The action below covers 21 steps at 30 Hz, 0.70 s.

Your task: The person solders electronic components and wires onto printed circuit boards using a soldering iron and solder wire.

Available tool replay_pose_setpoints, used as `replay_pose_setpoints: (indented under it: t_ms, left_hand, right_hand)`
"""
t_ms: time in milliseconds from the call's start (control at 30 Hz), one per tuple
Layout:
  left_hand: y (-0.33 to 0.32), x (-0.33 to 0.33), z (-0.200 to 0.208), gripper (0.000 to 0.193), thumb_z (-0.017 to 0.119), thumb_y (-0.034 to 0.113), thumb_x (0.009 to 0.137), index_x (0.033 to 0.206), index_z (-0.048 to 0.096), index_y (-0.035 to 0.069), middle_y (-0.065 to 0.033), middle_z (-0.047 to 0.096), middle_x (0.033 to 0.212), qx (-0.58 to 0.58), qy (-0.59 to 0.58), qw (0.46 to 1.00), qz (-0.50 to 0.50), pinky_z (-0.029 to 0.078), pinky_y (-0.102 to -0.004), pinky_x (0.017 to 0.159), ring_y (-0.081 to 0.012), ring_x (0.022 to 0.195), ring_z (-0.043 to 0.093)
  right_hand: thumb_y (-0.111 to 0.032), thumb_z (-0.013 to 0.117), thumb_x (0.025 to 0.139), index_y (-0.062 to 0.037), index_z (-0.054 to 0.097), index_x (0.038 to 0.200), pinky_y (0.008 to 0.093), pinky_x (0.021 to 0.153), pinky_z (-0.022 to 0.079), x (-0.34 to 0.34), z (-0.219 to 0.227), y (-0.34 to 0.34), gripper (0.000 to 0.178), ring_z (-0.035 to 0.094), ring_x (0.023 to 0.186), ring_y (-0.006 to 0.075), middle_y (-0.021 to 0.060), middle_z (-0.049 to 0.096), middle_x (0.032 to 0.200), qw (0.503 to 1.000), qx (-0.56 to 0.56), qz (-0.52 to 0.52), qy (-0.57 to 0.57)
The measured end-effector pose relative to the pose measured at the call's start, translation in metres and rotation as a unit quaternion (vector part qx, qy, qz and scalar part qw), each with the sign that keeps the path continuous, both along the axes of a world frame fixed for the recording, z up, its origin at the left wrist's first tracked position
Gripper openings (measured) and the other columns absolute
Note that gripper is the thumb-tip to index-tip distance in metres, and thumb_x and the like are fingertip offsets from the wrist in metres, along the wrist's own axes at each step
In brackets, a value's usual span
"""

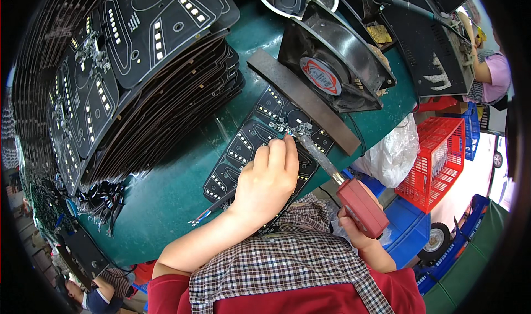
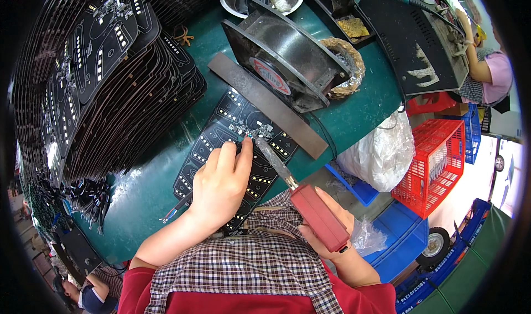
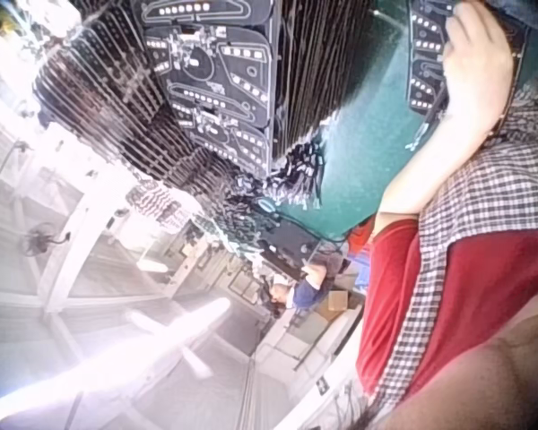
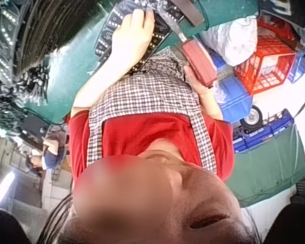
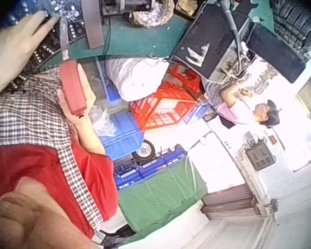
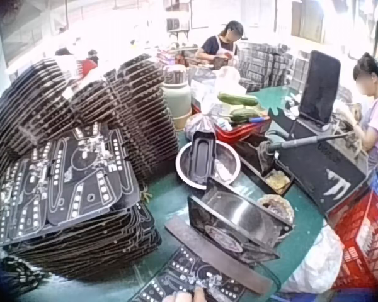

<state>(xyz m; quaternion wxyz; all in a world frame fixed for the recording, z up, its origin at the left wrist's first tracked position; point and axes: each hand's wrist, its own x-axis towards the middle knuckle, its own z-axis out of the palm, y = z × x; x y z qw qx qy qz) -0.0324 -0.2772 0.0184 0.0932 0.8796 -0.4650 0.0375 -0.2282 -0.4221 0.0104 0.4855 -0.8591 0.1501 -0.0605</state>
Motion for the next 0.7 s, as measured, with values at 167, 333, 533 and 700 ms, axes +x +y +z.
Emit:
replay_pose_setpoints:
  t_ms: [167, 333, 533, 700]
  left_hand:
    - [-0.001, 0.002, 0.0, 0.044, 0.057, 0.006, 0.066, 0.11, 0.059, 0.0, -0.004, 0.046, 0.081, 0.005, -0.021, 1.0, -0.017, 0.048, -0.0216, 0.052, -0.0136, 0.068, 0.05]
    - [0.002, 0.002, -0.001, 0.045, 0.057, 0.006, 0.066, 0.11, 0.059, 0.001, -0.0039, 0.046, 0.081, -0.001, -0.01, 1.0, -0.01, 0.048, -0.0213, 0.052, -0.0136, 0.07, 0.051]
    - [0.003, 0.005, 0.001, 0.039, 0.058, 0.01, 0.068, 0.105, 0.06, -0.002, -0.0043, 0.048, 0.081, -0.023, 0.013, 0.999, -0.025, 0.048, -0.0194, 0.05, -0.0129, 0.07, 0.052]
    - [0.0, 0.004, 0.007, 0.042, 0.058, 0.004, 0.068, 0.11, 0.058, 0.001, -0.0062, 0.045, 0.081, -0.017, 0.066, 0.998, -0.002, 0.05, -0.0257, 0.053, -0.017, 0.073, 0.053]
  right_hand:
    - [-0.015, 0.072, 0.075, 0.009, 0.038, 0.131, 0.0215, 0.057, 0.045, 0.001, 0.007, 0.01, 0.069, 0.056, 0.062, 0.0098, 0.0138, 0.064, 0.099, 0.955, 0.273, -0.12, 0.005]
    - [-0.016, 0.07, 0.078, 0.0082, 0.032, 0.134, 0.02, 0.056, 0.043, 0.001, 0.007, 0.009, 0.072, 0.053, 0.062, 0.0086, 0.0132, 0.063, 0.097, 0.934, 0.335, -0.125, -0.011]
    - [-0.013, 0.07, 0.077, 0.0076, 0.035, 0.133, 0.0206, 0.06, 0.045, -0.009, -0.006, 0.006, 0.07, 0.056, 0.066, 0.0096, 0.0113, 0.064, 0.094, 0.939, 0.33, -0.099, 0.012]
    - [-0.014, 0.072, 0.075, 0.0074, 0.039, 0.131, 0.0228, 0.062, 0.047, -0.008, -0.005, 0.009, 0.068, 0.059, 0.07, 0.0103, 0.0079, 0.064, 0.093, 0.965, 0.238, -0.103, 0.033]
